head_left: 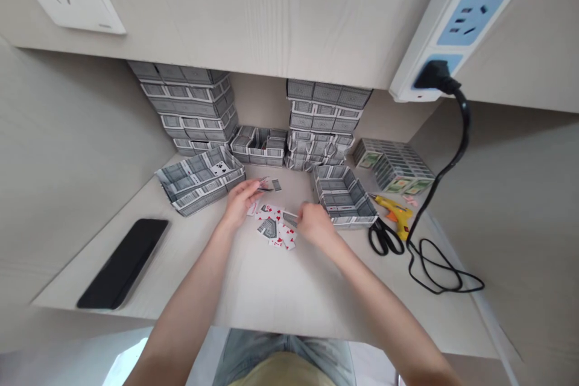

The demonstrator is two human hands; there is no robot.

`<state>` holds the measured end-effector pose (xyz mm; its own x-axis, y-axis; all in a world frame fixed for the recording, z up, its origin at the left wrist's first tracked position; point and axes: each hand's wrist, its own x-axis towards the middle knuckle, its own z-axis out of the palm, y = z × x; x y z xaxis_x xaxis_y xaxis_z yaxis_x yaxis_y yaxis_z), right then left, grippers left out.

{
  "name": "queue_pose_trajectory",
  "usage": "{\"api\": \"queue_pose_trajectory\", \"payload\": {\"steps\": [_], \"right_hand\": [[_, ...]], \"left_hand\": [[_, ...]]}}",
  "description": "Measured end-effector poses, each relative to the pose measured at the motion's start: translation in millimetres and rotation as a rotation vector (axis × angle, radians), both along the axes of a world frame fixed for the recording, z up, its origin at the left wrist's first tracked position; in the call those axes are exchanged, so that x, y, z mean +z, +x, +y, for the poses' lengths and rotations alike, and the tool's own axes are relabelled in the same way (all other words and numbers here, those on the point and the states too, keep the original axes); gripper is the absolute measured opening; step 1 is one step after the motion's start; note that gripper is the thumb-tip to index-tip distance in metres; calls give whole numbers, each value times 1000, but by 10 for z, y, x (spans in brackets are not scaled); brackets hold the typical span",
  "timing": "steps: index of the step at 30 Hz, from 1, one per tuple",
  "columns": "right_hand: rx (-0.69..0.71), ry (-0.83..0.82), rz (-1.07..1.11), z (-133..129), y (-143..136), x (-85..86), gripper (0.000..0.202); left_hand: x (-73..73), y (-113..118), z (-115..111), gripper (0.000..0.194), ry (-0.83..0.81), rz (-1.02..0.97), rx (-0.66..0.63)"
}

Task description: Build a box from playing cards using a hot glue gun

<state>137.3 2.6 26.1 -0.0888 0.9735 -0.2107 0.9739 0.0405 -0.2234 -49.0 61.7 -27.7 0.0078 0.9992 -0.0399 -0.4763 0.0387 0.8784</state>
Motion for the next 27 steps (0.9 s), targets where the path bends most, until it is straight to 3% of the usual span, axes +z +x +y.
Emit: {"api": "queue_pose_trajectory", "payload": {"steps": [5,10,14,18,27], "right_hand": [[67,-36,-96,79,-98,-104,23],[91,-96,-65,189,-85,-87,27],[80,-99,-50,159,-63,-30,42],[57,-76,25,185,-47,49,27],[-133,-37,122,716,-194,-29,31]], "left_hand": [[5,4,-10,22,5,23,-9],[11,1,-17,21,11,33,-23],[17,0,-22,23,16,35,-11],[36,-29,-8,25,24,-9,0],[76,-97,19,23,22,-150,26]]}}
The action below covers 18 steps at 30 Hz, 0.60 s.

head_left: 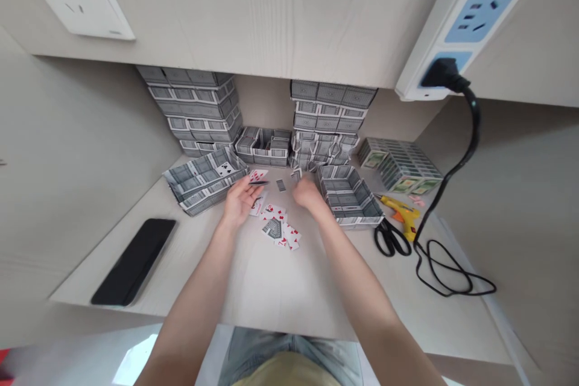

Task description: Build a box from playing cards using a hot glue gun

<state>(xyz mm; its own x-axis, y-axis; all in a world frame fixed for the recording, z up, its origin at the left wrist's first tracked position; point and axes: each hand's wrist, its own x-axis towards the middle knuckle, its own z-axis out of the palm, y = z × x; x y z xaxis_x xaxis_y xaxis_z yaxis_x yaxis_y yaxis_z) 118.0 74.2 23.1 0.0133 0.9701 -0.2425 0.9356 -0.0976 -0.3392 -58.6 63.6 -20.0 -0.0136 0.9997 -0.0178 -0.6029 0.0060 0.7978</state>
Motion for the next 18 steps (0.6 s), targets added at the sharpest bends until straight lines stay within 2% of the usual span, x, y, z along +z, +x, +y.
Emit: {"api": "queue_pose_trajectory", "payload": {"steps": [4,6,8,10,12,15,18], "right_hand": [[-88,52,-38,-46,-91,-24,39],[-84,98,-79,-135,-93,-5,40],[24,113,-113,-234,-84,17,36],[203,62,-111,-326,-88,24,36],[332,-6,-101,-402,-115,9,54],[354,-51,-116,-475,-176,-37,78],[330,-86,-112,-505,-204,-64,80]], "left_hand": [[7,-16,-7,22,26,-36,15],[16,-12,-11,22,40,-38,17],[27,1,-18,22,45,-25,-1],[36,19,-26,21,43,-10,-19],[42,34,-33,21,37,-1,-30],[40,41,-40,19,39,-10,-39],[34,36,-41,18,46,-18,-50]]}}
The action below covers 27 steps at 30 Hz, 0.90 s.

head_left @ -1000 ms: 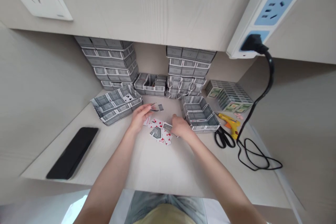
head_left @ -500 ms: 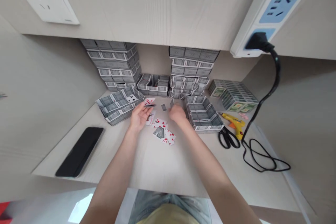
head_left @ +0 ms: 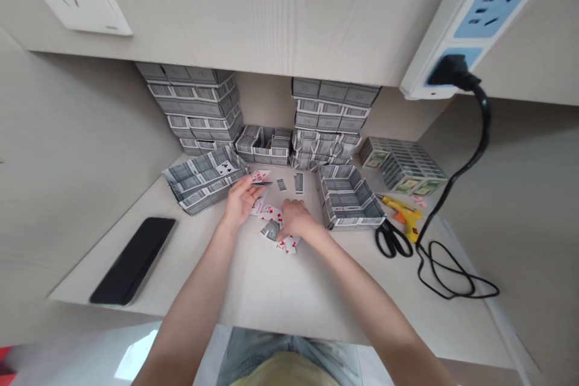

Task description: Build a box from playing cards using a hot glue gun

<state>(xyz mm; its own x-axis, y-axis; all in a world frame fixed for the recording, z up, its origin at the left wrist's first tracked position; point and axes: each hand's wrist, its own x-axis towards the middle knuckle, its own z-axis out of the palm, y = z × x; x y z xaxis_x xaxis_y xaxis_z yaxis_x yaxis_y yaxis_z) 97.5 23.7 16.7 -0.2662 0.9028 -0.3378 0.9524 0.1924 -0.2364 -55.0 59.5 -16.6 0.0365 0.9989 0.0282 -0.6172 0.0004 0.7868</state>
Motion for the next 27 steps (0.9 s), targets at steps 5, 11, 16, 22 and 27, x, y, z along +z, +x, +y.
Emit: {"api": "queue_pose_trajectory", "payload": {"steps": [5,11,16,22,27], "right_hand": [[68,-3,41,13,44,-18,71],[70,-44,313,79,186,-118,23],[-98,-90,596,107,349,-113,33],[-193,59,705,91,434,65,37],[-231,179,783,77,450,152,34]], "left_hand": [[0,-4,2,17,2,-4,-3],[0,-9,-4,16,3,-23,14],[1,-9,-2,19,14,-5,-6],[1,0,2,20,-2,27,-12],[-15,-8,11,21,4,28,-11]]}}
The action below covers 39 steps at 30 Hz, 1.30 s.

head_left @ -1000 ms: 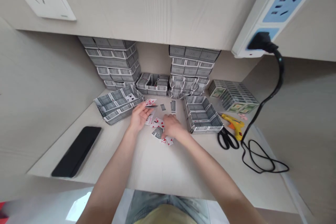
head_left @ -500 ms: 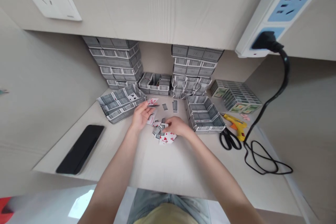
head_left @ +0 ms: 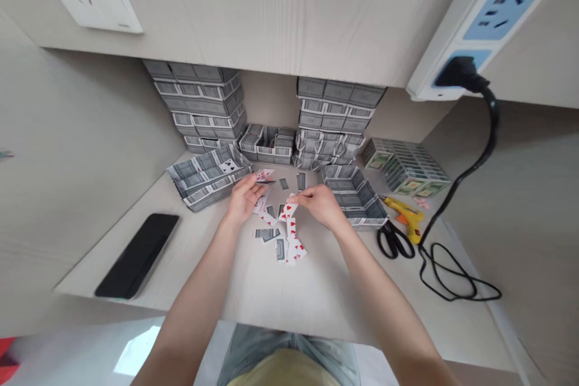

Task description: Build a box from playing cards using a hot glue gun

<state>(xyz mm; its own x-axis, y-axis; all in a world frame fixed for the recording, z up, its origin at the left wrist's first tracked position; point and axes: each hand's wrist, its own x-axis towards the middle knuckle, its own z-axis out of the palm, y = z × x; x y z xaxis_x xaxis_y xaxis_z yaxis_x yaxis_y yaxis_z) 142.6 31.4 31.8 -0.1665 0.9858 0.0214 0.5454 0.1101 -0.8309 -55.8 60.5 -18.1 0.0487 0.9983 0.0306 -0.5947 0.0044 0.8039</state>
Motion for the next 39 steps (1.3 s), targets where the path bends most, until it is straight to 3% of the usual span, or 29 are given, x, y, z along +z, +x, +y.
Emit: {"api": "queue_pose_trajectory", "payload": {"steps": [6,9,12,14,19,22,25,28,34,39], "right_hand": [[-144,205,-49,94,-19,-71,24],[-129,309,-359,152,-102,-145,33],[-75,194,-694,194,-203,-255,38],[-62,154,-773,211,-251,-330,35],[-23,218,-786,256,-300,-415,43],[154,294,-702,305,-348,-441,47],[276,257,-650,296,-398,-480,50],[293,262,-664,155,-403,-458,57],[343,310,-706,-320,-444,-257,58],[387,372,-660,-533,-624,-410,82]], "left_hand": [[-25,-38,30,19,-15,-49,39],[-29,-58,43,17,-15,-72,53],[-29,-76,48,17,-15,-76,63],[-26,-89,50,18,-17,-74,69],[-17,-111,49,19,-10,-59,70],[-18,-109,46,19,-2,-32,70],[-21,-107,44,20,-6,-18,69],[-15,-111,42,20,-9,-25,69],[13,-122,33,20,4,-30,78],[9,-126,31,21,6,-26,70]]}}
